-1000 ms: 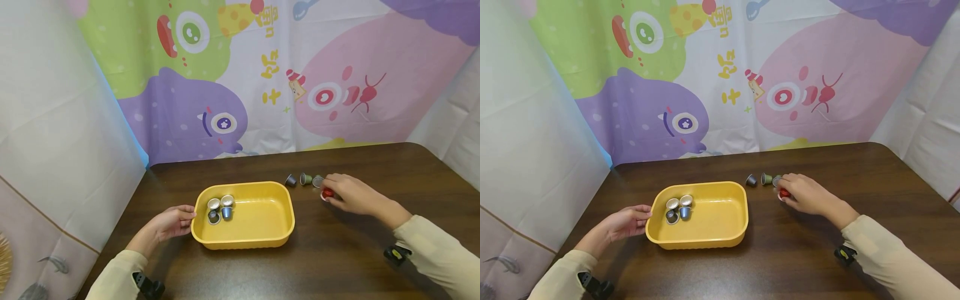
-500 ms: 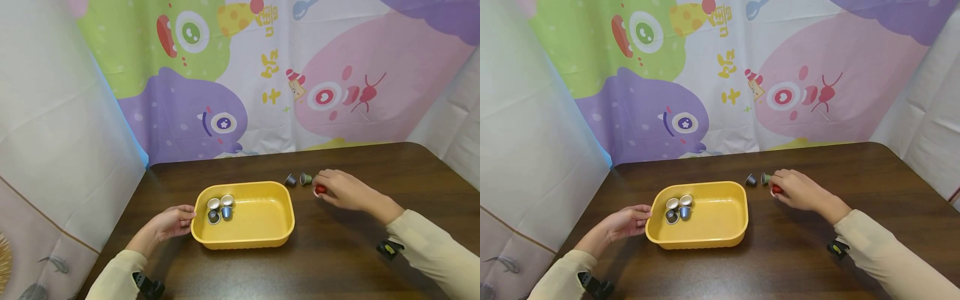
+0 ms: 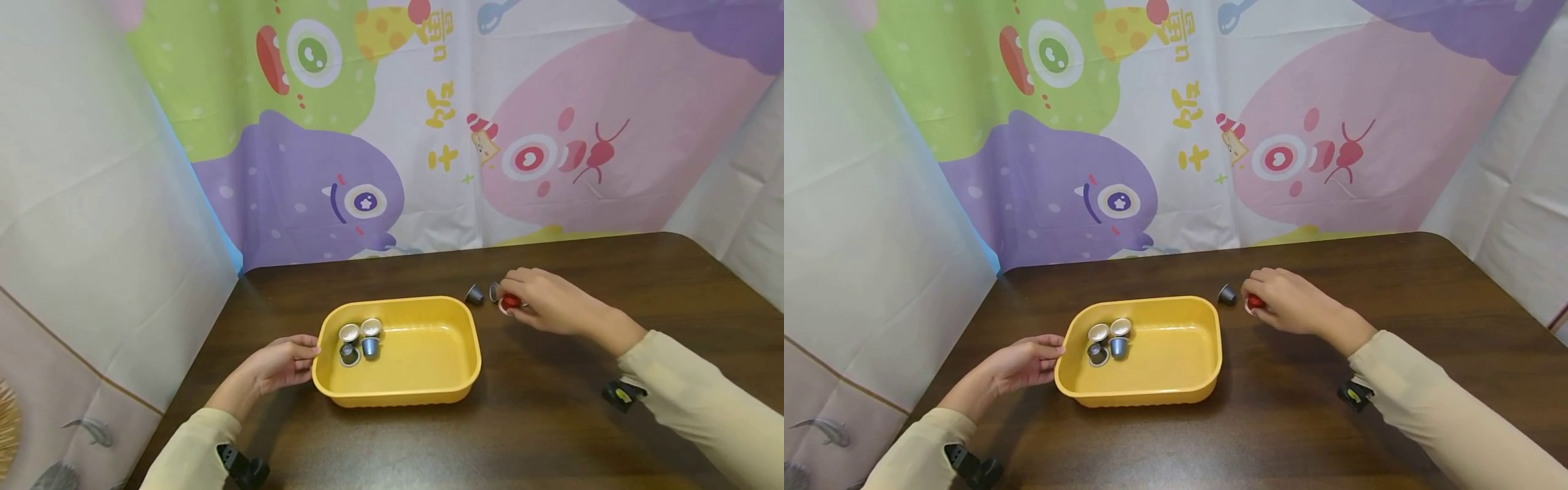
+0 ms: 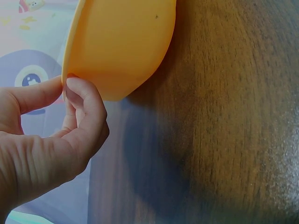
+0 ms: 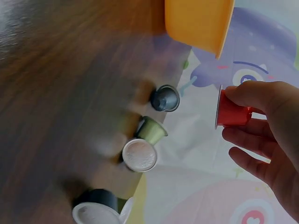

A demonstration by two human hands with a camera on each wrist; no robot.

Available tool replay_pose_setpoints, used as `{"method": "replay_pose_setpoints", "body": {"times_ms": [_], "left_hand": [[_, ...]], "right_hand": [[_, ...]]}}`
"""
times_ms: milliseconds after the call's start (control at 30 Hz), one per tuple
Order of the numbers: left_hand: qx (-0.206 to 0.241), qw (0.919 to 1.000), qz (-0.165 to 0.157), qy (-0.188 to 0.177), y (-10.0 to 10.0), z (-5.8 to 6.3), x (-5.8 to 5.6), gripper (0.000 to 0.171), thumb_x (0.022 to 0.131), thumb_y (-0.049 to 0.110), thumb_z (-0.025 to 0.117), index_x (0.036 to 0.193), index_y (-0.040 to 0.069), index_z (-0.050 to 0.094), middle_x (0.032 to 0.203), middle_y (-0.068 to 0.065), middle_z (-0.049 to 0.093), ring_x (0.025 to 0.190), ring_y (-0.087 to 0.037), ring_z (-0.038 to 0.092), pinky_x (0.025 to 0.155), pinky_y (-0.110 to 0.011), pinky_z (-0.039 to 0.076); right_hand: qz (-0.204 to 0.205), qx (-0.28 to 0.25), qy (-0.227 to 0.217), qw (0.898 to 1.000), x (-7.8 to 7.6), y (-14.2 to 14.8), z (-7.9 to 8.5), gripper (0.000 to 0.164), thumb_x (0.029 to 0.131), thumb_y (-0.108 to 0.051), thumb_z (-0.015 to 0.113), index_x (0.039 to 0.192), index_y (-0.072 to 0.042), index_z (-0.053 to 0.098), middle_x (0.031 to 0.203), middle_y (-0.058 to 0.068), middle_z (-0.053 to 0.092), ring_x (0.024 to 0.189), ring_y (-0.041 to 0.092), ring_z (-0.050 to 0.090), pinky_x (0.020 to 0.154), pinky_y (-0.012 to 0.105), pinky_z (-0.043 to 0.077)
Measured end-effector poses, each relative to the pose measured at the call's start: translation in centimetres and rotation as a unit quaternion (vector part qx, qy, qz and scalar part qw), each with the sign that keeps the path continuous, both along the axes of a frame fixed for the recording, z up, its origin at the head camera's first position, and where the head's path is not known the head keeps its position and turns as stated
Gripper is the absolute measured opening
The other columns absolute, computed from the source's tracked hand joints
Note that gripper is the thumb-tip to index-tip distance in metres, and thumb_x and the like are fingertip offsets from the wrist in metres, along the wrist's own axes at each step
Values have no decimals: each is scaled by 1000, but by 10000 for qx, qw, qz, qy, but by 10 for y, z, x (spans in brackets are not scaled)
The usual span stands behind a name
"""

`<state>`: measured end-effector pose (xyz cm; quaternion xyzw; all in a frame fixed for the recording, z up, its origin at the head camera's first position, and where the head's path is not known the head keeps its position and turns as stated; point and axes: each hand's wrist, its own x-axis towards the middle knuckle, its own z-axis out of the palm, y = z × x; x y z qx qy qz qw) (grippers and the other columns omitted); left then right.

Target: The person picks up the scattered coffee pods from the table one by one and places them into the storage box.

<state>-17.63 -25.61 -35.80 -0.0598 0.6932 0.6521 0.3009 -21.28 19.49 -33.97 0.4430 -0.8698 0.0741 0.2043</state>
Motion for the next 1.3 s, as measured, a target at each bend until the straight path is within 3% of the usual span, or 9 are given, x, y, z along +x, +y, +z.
{"method": "replay_pose_setpoints", "body": {"times_ms": [767,1033,1300], "left_hand": [[-103,9999,57,24,3,3,-1,16,96,8,49,111,2,48,82,4,62,75,-7,59,71,-22,54],[-68,10000,52,-13,4,1,-1,14,96,8,49,109,3,49,81,4,62,75,-7,58,71,-23,53],[-84,9999,89,-48,2,1,-1,15,96,8,49,110,3,49,82,4,62,75,-7,58,72,-23,54]], "right_hand": [[173,118,-542,9983,-5,-37,32,18,80,-16,76,93,-12,64,84,-3,59,75,9,49,72,29,47],[163,453,-1054,9933,-5,-55,40,16,81,-17,75,90,-14,63,80,-5,56,72,7,46,69,24,46],[414,780,-1142,9895,-11,-76,47,14,81,-14,74,89,-12,62,79,-3,56,70,8,47,67,23,45]]}}
